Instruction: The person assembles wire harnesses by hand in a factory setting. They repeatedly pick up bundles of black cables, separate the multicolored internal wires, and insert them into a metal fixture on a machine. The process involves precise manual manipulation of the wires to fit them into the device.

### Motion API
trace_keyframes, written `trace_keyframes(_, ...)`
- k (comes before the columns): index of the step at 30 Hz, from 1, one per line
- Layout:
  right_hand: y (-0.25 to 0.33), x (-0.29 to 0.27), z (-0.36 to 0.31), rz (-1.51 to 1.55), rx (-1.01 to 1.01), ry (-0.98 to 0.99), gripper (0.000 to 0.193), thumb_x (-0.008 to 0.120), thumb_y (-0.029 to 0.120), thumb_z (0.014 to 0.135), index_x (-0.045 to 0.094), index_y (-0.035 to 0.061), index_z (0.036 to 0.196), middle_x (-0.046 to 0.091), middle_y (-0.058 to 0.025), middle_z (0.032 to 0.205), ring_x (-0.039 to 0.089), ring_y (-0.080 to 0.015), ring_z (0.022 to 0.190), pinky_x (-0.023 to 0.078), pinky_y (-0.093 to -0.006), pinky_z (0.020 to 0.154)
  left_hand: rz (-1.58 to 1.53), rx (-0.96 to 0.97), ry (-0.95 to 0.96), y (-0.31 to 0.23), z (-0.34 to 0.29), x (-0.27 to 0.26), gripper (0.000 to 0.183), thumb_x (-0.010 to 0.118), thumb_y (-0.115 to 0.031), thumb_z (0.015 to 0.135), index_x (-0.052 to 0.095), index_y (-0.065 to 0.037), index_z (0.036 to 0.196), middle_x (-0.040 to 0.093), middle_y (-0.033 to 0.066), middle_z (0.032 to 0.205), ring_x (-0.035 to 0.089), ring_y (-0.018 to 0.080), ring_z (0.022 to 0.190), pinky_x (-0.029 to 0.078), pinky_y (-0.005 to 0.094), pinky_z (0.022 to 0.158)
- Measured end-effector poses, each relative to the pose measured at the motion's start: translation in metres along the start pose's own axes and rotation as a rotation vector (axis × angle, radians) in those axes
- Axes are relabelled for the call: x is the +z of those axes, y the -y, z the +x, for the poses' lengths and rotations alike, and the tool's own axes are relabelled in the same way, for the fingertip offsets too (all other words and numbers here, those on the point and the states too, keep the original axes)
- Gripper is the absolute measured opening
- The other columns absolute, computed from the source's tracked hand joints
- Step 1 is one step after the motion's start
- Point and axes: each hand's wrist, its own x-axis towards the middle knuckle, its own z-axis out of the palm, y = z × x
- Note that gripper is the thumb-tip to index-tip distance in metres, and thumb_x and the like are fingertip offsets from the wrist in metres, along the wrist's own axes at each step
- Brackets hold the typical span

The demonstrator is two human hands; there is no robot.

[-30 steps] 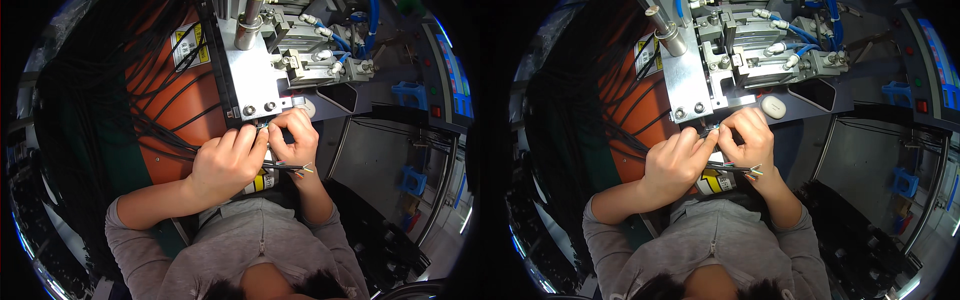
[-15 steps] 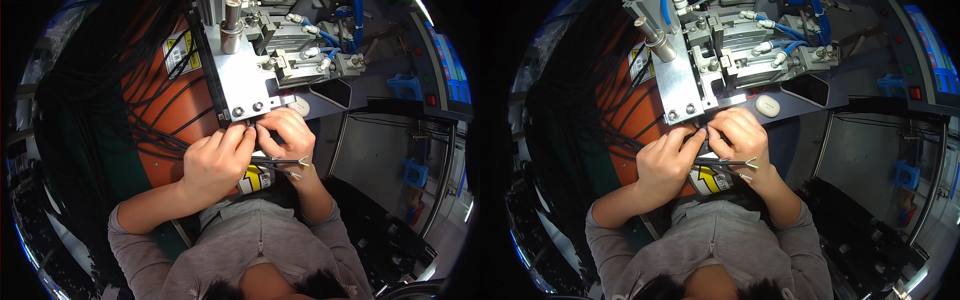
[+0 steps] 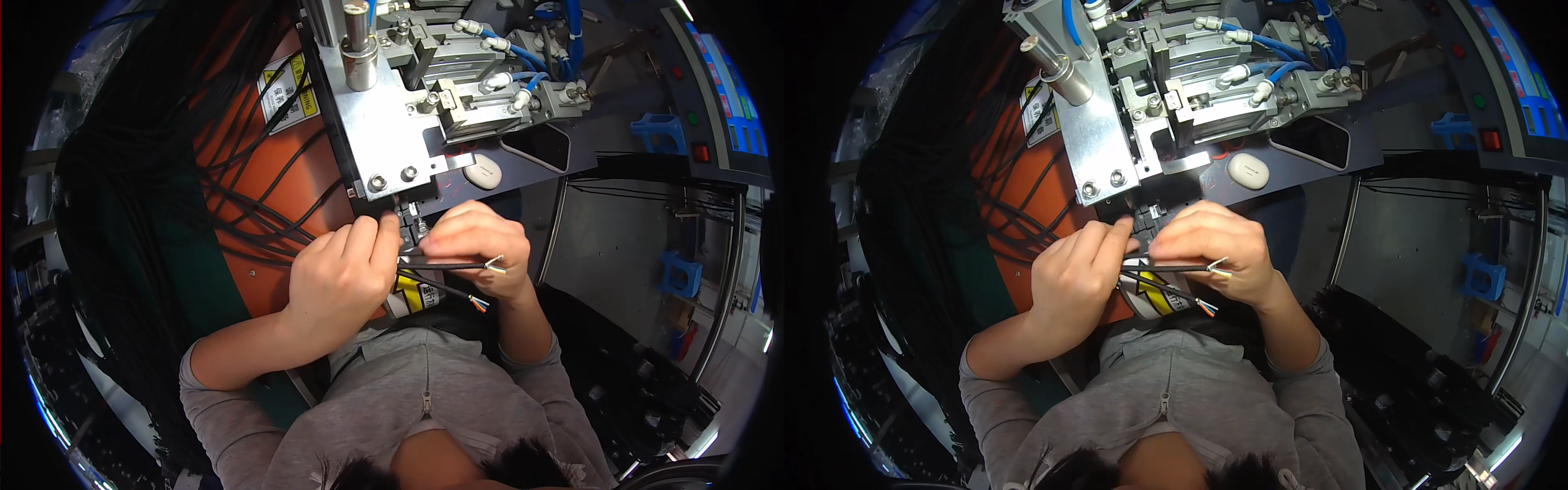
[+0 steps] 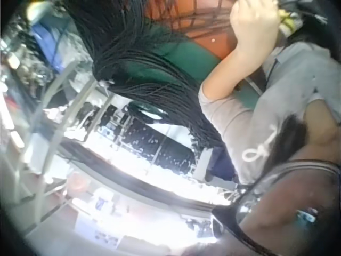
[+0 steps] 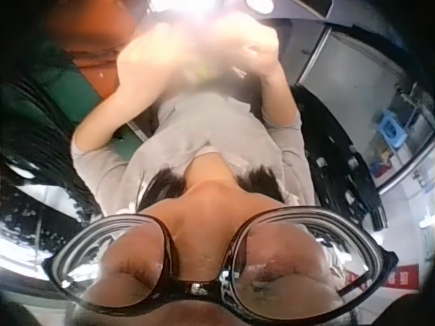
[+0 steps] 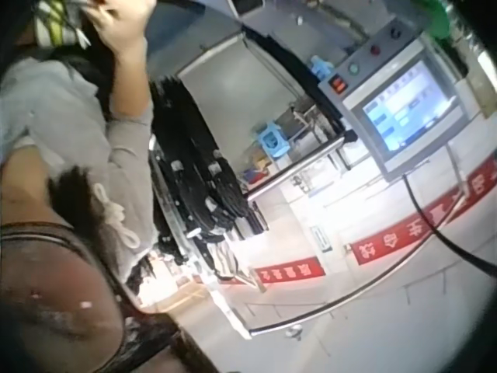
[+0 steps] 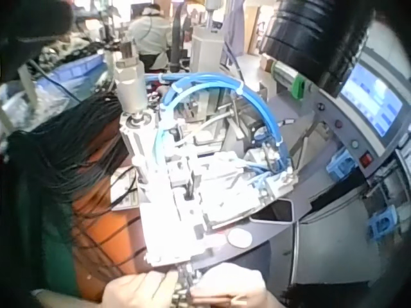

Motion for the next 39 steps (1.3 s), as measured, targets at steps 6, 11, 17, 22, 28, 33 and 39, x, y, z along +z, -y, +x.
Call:
trace_keyframes(6,0.008,0.006,0.002,-0.117,0.069,-0.249,0.019,0.08,0.0,0.065,0.069,-0.0005,0.08,0.068,-0.0108,0.078,0.064,-0.019,0.07,0.049,-0.0262,0.06,-0.266,0.199,-0.372,0.004,0.014,-0.008,0.029,0.072,-0.012,0.075,0.068,0.001,0.101,0.061,0.0105,0.084,0.058,0.018,0.066,0.046,0.0261,0.055)
trace_keyframes(11,0.016,0.025,0.014,0.04,-0.048,-0.351,0.022,0.08,0.0,0.066,0.068,-0.0004,0.085,0.068,-0.0114,0.081,0.064,-0.0202,0.073,0.05,-0.0271,0.063,-0.338,0.159,-0.327,0.01,0.009,0.0,0.024,0.07,-0.009,0.074,0.065,0.001,0.095,0.059,0.0059,0.076,0.057,0.0152,0.06,0.043,0.0241,0.045)
trace_keyframes(17,0.007,0.027,0.02,-0.008,-0.114,-0.353,0.019,0.075,0.003,0.072,0.068,-0.0003,0.09,0.068,-0.0101,0.085,0.064,-0.0233,0.081,0.049,-0.0328,0.075,-0.389,0.132,-0.416,0.012,0.013,-0.001,0.019,0.071,-0.008,0.074,0.063,0.001,0.088,0.055,0.0051,0.068,0.054,0.0167,0.053,0.042,0.0267,0.043)
trace_keyframes(22,0.019,0.022,0.028,-0.059,0.02,-0.227,0.014,0.076,0.003,0.072,0.071,0.0009,0.085,0.068,-0.0098,0.084,0.063,-0.0199,0.079,0.049,-0.0298,0.073,-0.392,0.105,-0.395,0.011,0.011,0.001,0.015,0.07,-0.006,0.074,0.062,0.001,0.085,0.05,0.0045,0.066,0.052,0.0166,0.053,0.04,0.0277,0.042)
trace_keyframes(28,0.022,0.028,0.025,0.155,0.152,-0.38,0.015,0.077,-0.001,0.069,0.069,-0.0004,0.081,0.067,-0.0101,0.082,0.063,-0.0169,0.076,0.048,-0.0275,0.068,-0.393,0.066,-0.335,0.007,0.012,-0.001,0.019,0.069,-0.005,0.069,0.061,0.0,0.086,0.048,0.0048,0.071,0.052,0.0165,0.057,0.04,0.0274,0.044)
trace_keyframes(33,0.026,0.022,0.025,-0.393,-0.021,-0.329,0.017,0.078,-0.001,0.067,0.065,0.0019,0.077,0.065,-0.0089,0.076,0.061,-0.0203,0.07,0.045,-0.0305,0.063,-0.325,0.06,-0.288,0.006,0.007,0.003,0.021,0.066,-0.004,0.071,0.063,0.001,0.09,0.049,0.0043,0.075,0.054,0.0157,0.06,0.042,0.0264,0.044)
trace_keyframes(39,0.027,0.0,0.024,-0.361,0.206,-0.077,0.015,0.074,0.007,0.074,0.06,0.0015,0.076,0.059,-0.0069,0.074,0.056,-0.0212,0.071,0.043,-0.0307,0.065,-0.178,0.095,-0.275,0.005,0.007,0.003,0.028,0.065,-0.005,0.069,0.065,0.001,0.096,0.05,0.0025,0.075,0.052,0.0118,0.06,0.04,0.0236,0.044)
